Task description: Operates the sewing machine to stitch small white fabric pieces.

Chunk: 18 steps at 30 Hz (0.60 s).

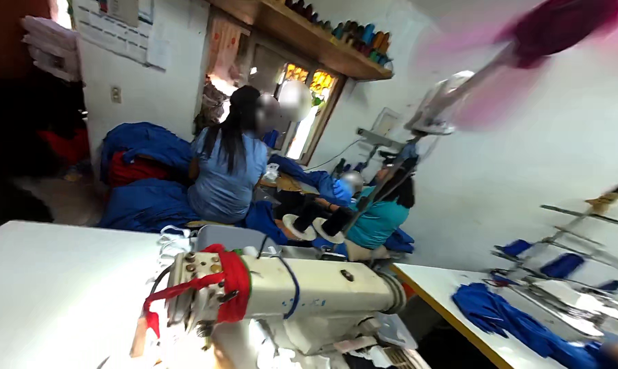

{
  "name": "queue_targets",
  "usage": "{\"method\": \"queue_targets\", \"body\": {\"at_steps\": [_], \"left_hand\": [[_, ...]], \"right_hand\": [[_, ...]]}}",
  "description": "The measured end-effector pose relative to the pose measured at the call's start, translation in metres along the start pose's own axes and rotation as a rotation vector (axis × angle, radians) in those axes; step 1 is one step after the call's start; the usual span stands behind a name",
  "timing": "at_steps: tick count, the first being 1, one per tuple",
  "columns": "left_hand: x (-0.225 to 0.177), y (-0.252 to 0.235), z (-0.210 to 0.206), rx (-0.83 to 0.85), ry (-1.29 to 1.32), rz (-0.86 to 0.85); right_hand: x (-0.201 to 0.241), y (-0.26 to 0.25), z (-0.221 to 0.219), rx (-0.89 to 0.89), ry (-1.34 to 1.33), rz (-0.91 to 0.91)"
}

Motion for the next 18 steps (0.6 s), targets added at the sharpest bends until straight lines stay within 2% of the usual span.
{"method": "queue_targets", "body": {"at_steps": [3, 6, 9, 12, 15, 18], "left_hand": [[-0.006, 0.006, 0.005, -0.106, -0.070, -0.073], [-0.007, 0.008, 0.005, -0.103, -0.088, -0.049], [-0.009, 0.006, 0.008, -0.116, -0.112, -0.055], [-0.010, 0.008, 0.013, -0.191, -0.108, -0.076], [-0.007, 0.007, 0.010, -0.150, -0.088, -0.083], [-0.004, 0.005, 0.008, -0.129, -0.124, -0.083]], "right_hand": [[-0.001, -0.003, 0.008, -0.030, 0.010, 0.041], [-0.010, -0.012, -0.004, 0.025, 0.063, 0.211], [-0.005, -0.015, -0.005, 0.033, 0.119, 0.303], [-0.002, -0.013, 0.000, 0.032, 0.081, 0.317], [-0.009, -0.012, -0.002, 0.033, -0.053, 0.247], [-0.010, -0.015, -0.008, 0.035, 0.018, 0.291]]}}
Point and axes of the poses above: each hand's wrist, its own y-axis away from the middle knuckle, its own z-axis out of the back of the hand, x = y × z, the point moved 9 cm from there along -y, towards the middle knuckle, and after that the axes turned 11 degrees about x, right-handed, at the moved point
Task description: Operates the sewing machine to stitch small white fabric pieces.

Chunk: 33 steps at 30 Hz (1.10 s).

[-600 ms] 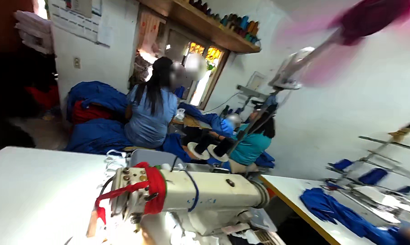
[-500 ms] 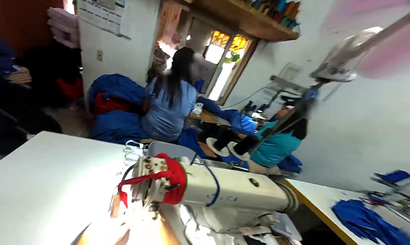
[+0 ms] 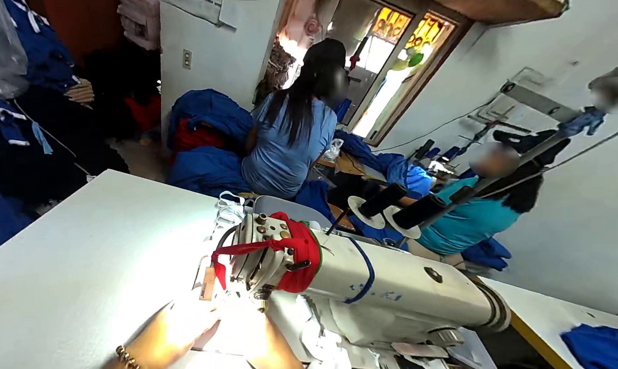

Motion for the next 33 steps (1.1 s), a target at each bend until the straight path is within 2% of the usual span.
{"method": "queue_targets", "body": {"at_steps": [11, 16, 19, 24, 28, 33], "left_hand": [[-0.009, 0.001, 0.004, -0.109, -0.118, 0.034], [-0.015, 0.001, -0.004, -0.013, -0.258, 0.142], [-0.008, 0.005, -0.007, 0.065, -0.228, 0.191], [-0.001, 0.013, -0.006, 0.032, -0.141, 0.188], [0.005, 0.010, -0.013, 0.181, -0.012, 0.252], [0.007, 0.014, -0.013, 0.126, 0.007, 0.232]], "right_hand": [[0.010, -0.001, -0.003, -0.051, 0.122, -0.052], [0.014, -0.002, -0.001, -0.077, 0.137, -0.086], [0.008, -0.001, -0.003, -0.053, 0.130, -0.141], [0.003, 0.001, -0.003, -0.068, 0.135, -0.154], [0.002, 0.001, -0.001, -0.052, 0.138, -0.182], [-0.002, 0.000, 0.000, -0.058, 0.119, -0.158]]}}
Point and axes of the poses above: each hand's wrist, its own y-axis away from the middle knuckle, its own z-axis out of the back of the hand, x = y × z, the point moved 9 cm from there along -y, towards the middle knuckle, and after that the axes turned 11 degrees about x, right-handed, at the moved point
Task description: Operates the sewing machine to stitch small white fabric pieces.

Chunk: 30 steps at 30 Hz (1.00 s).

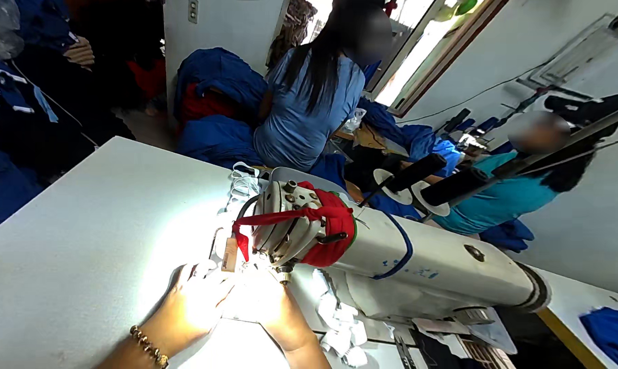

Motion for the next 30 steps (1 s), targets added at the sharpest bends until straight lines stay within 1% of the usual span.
{"method": "queue_targets", "body": {"at_steps": [2, 7, 13, 19, 26, 30], "left_hand": [[-0.001, 0.000, 0.000, 0.029, 0.004, 0.008], [-0.004, 0.001, 0.005, -0.020, -0.014, -0.013], [-0.004, -0.001, 0.005, 0.004, -0.044, -0.004], [-0.005, -0.001, 0.006, -0.012, -0.071, -0.005], [-0.006, 0.000, 0.006, -0.046, -0.080, -0.015], [-0.005, 0.000, 0.003, -0.005, -0.093, -0.003]], "right_hand": [[-0.001, 0.000, 0.000, 0.000, 0.002, 0.017], [0.000, 0.000, 0.002, -0.003, -0.027, 0.046], [0.003, -0.001, 0.002, -0.025, 0.072, 0.118], [0.007, -0.002, 0.001, -0.016, 0.098, 0.193], [0.006, -0.002, 0.001, -0.009, 0.110, 0.177], [0.004, -0.002, 0.003, -0.015, 0.076, 0.166]]}}
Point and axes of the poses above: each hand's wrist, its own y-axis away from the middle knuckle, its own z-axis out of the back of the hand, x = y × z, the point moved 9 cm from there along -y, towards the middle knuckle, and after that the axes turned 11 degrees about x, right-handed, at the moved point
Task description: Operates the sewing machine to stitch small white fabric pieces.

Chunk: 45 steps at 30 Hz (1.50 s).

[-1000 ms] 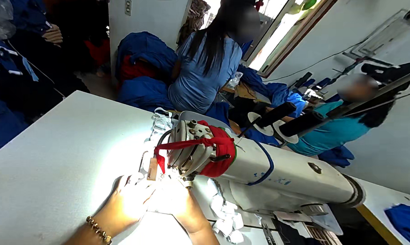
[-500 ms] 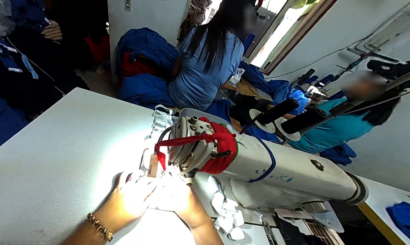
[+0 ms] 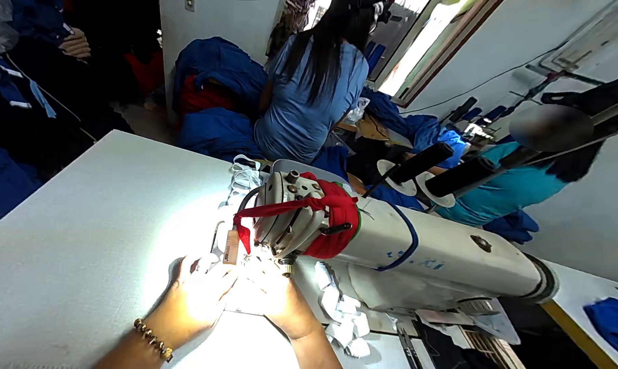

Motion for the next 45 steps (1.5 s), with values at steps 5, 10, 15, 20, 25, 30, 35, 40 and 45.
{"method": "queue_targets", "body": {"at_steps": [5, 10, 15, 20, 25, 30, 35, 40, 45], "left_hand": [[0.002, -0.001, -0.004, 0.065, 0.066, 0.011], [0.003, -0.002, -0.006, 0.043, 0.097, 0.012], [0.000, -0.003, -0.006, 0.037, 0.044, 0.004], [-0.004, -0.003, -0.004, 0.041, 0.025, -0.008], [-0.005, -0.002, -0.003, 0.023, 0.003, -0.010], [-0.005, 0.000, -0.004, -0.068, 0.005, -0.039], [-0.005, -0.001, -0.004, -0.061, -0.013, -0.045], [-0.007, -0.002, -0.004, -0.050, -0.046, -0.046], [-0.008, -0.002, -0.002, -0.057, -0.052, -0.031]], "right_hand": [[-0.006, 0.001, -0.001, 0.002, -0.023, -0.044], [-0.008, 0.002, -0.001, 0.008, -0.047, -0.072], [-0.009, 0.002, -0.002, 0.018, -0.091, -0.108], [-0.007, 0.002, -0.003, 0.023, -0.068, -0.081], [-0.009, 0.004, -0.002, 0.020, -0.115, -0.146], [-0.005, 0.004, 0.000, 0.008, -0.105, -0.144], [-0.007, 0.005, 0.000, -0.004, -0.096, -0.138], [-0.004, 0.003, -0.001, 0.004, -0.046, -0.114], [0.006, 0.003, -0.001, -0.050, 0.127, -0.001]]}}
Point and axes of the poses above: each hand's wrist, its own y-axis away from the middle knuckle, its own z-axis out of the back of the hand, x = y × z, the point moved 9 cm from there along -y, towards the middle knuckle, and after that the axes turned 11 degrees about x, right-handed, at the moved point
